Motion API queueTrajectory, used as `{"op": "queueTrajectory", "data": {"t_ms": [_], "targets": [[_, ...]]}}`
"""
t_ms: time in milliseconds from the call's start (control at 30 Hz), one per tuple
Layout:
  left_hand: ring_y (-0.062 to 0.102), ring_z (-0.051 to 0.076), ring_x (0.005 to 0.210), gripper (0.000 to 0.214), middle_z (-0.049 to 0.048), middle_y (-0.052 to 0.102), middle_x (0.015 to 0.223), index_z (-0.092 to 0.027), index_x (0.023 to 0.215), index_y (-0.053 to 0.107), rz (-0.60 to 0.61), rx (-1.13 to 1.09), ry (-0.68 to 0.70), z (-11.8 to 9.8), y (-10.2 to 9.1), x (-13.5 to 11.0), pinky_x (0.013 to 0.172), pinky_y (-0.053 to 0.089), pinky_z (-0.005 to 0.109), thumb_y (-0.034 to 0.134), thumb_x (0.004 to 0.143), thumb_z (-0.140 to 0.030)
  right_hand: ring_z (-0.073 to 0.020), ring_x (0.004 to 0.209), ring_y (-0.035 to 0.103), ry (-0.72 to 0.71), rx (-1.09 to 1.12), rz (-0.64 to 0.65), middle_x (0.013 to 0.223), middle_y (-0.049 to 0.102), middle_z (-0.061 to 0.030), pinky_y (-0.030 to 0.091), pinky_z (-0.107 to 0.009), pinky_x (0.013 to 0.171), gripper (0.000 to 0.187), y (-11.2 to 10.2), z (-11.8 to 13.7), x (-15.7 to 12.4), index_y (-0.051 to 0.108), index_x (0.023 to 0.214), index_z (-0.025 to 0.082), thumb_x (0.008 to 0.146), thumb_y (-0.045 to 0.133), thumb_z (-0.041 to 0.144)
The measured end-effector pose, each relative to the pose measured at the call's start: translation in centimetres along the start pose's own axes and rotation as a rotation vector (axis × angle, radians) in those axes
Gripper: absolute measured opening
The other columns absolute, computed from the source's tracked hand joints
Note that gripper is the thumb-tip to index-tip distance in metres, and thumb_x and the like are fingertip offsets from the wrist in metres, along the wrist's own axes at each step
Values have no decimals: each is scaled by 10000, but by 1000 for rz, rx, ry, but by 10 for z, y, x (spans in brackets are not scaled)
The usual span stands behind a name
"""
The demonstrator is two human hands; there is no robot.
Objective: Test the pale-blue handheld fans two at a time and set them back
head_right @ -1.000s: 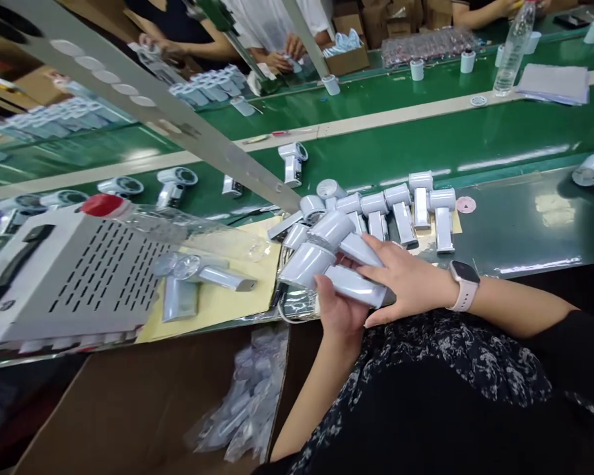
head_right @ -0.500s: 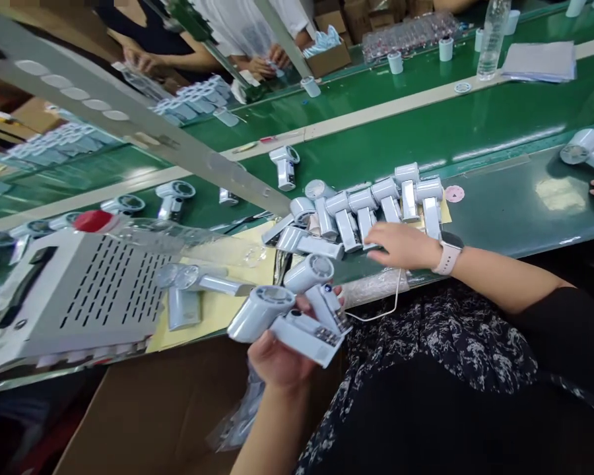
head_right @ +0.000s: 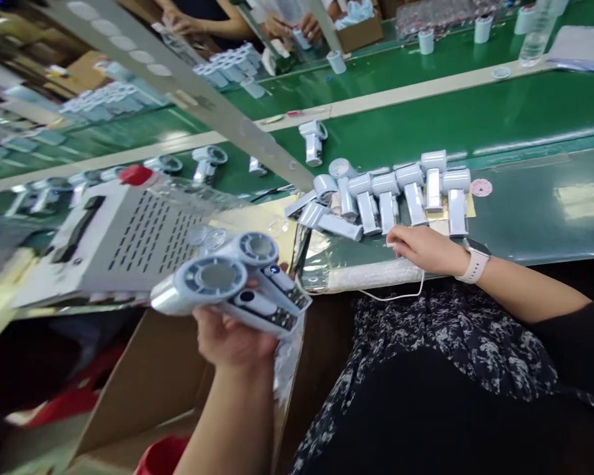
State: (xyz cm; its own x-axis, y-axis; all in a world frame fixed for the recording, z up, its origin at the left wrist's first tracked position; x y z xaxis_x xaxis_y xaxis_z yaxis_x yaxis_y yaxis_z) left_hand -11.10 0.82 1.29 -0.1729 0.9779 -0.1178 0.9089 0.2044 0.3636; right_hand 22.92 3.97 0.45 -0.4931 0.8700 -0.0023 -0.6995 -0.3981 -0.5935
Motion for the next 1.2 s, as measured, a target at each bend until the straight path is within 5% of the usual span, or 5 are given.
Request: {"op": "queueTrajectory", "data": {"t_ms": [200, 433, 733, 967, 1200], "targets": [[587, 388, 1462, 700, 77, 792, 1206, -258, 908, 738, 73, -172, 271, 16, 88, 28, 1185, 534, 551, 660, 762, -938, -166, 654, 707, 68, 470, 313, 665, 711, 3, 558, -312, 748, 283, 5, 29, -23, 770, 1180, 145, 1067, 579, 322], [721, 348, 1204, 817, 86, 786, 1248, -243, 644, 506, 248, -263, 115, 30, 174, 16, 968, 641, 471, 598, 642, -1055, -141, 551, 627, -48, 449, 67, 592, 679, 15, 452, -276, 624, 255, 12, 53, -25, 683, 844, 176, 1028, 619, 340], [717, 277, 1016, 855, 62, 766, 1077, -220, 600, 463, 152, -257, 268, 33, 174, 7, 761, 603, 365, 597, 626, -1064, -139, 460, 534, 34, 814, -91, 517, 504, 80, 525, -299, 594, 365, 47, 52, -27, 506, 833, 239, 1092, 536, 494], [688, 216, 904, 832, 55, 749, 1102, -213, 589, 441, 170, -356, 187, 30, 167, 7, 731, 598, 325, 697, 629, -1004, -220, 930, 648, -326, 397, -175, 1008, 707, -90, 512, -347, 809, 277, 37, 54, -23, 555, 811, 218, 1063, 513, 324], [701, 252, 964, 850, 74, 738, 1039, -217, 590, 443, 217, -312, 197, 27, 163, 1, 735, 594, 339, 572, 674, -1054, -140, 538, 569, 10, 625, -180, 595, 581, 38, 483, -284, 602, 319, 44, 48, -31, 589, 841, 214, 1083, 563, 421]]}}
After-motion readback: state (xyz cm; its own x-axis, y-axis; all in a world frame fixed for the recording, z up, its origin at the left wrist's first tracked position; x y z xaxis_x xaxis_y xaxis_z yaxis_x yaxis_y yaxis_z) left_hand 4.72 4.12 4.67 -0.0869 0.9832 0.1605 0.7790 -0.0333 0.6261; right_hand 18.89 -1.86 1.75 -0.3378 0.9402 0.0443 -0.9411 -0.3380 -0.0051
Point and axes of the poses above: each hand's wrist, its own x-axis towards the middle knuckle, its own y-axis out of the palm, z = x × y, the point moved 2 cm from there along x, towards the middle knuckle
